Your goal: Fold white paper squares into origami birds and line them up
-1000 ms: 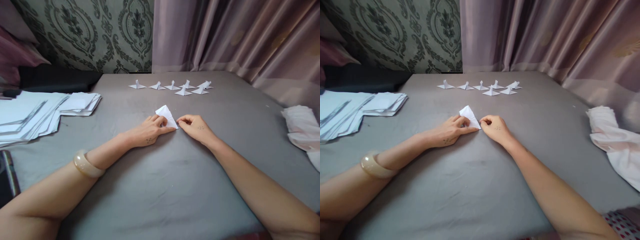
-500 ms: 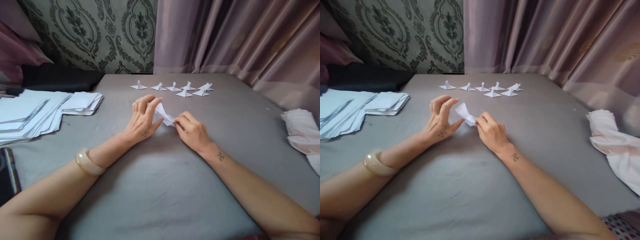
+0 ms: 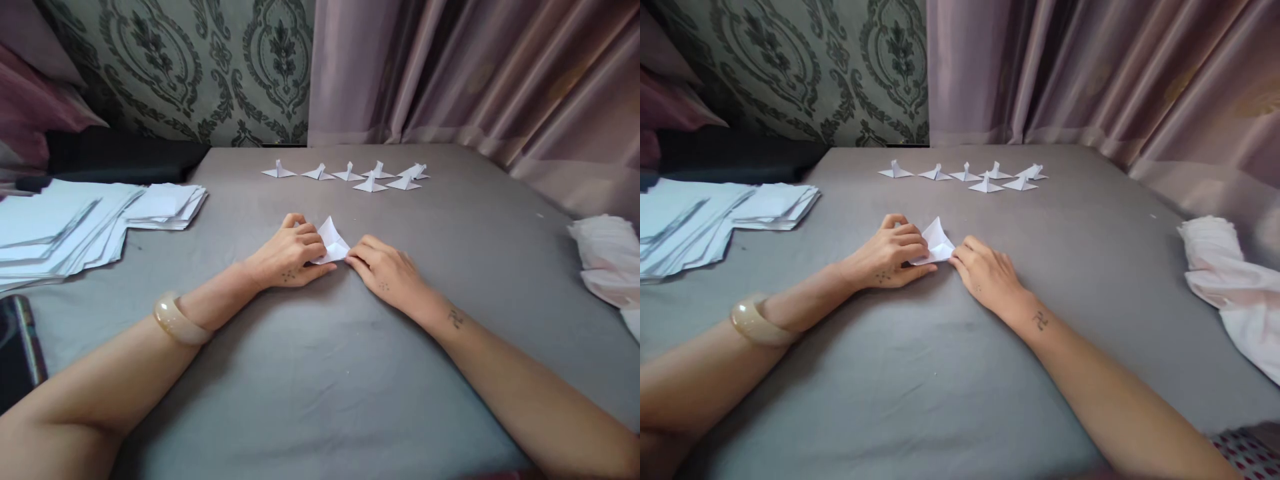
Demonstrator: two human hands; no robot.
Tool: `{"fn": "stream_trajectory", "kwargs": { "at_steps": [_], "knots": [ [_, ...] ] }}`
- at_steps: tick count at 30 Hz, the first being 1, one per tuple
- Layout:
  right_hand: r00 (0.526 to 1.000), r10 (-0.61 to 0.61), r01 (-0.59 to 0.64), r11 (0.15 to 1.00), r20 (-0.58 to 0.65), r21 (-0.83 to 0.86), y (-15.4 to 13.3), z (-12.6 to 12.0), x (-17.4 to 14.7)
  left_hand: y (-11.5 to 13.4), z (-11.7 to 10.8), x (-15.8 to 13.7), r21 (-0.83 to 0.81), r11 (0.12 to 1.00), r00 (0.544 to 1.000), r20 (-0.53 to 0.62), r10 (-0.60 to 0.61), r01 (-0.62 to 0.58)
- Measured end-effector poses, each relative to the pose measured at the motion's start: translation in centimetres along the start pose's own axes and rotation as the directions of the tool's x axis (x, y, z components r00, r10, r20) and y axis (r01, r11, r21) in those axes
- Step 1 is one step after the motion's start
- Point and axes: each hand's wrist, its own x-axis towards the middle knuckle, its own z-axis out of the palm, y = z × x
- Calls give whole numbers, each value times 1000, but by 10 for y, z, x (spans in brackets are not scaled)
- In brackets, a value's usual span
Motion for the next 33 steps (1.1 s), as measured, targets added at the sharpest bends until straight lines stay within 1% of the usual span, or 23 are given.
{"fn": "stream_trajectory", "kwargs": {
  "at_steps": [3, 6, 10, 13, 17, 21, 24, 26, 27, 29, 30, 31, 33],
  "knots": [
    [996, 86, -86, 989, 5, 120, -1, 1, 2, 1, -1, 0, -21, 999, 999, -10, -32, 32],
    [989, 151, -146, 974, -12, 172, -2, 3, 4, 2, 1, 0, -70, 993, 995, -20, -93, 92],
    [980, 194, -183, 965, -44, 186, -3, 8, 5, 4, 5, 0, -146, 971, 981, -18, -194, 189],
    [978, 196, -180, 964, -65, 197, -2, 11, 6, 4, 6, 0, -185, 955, 972, 4, -234, 231],
    [990, 119, -102, 973, -75, 205, 0, 13, 5, 3, 5, -2, -210, 952, 975, 55, -214, 221],
    [997, 42, -33, 990, -60, 138, -1, 13, 1, 0, 5, -4, -199, 958, 978, 58, -199, 206],
    [999, 19, -15, 997, -46, 75, -4, 11, -1, -1, 6, -4, -157, 974, 986, -1, -167, 165],
    [999, 18, -16, 998, -33, 57, -6, 9, -2, -1, 6, -3, -86, 985, 983, -93, -160, 152],
    [999, 21, -19, 998, -27, 59, -7, 7, -2, -1, 7, -3, -45, 985, 974, -148, -169, 164],
    [1000, 24, -23, 995, -14, 96, -6, 6, -1, 0, 7, -2, 20, 979, 951, -244, -190, 201],
    [1000, 23, -21, 991, -9, 134, -5, 5, 0, 1, 7, -2, 42, 977, 945, -265, -192, 210],
    [1000, 21, -20, 983, -3, 185, -3, 4, 1, 1, 8, -2, 57, 978, 948, -263, -179, 201],
    [999, 35, -41, 950, 25, 310, 2, 3, 4, 2, 8, -2, 58, 990, 975, -186, -119, 132]
  ]
}}
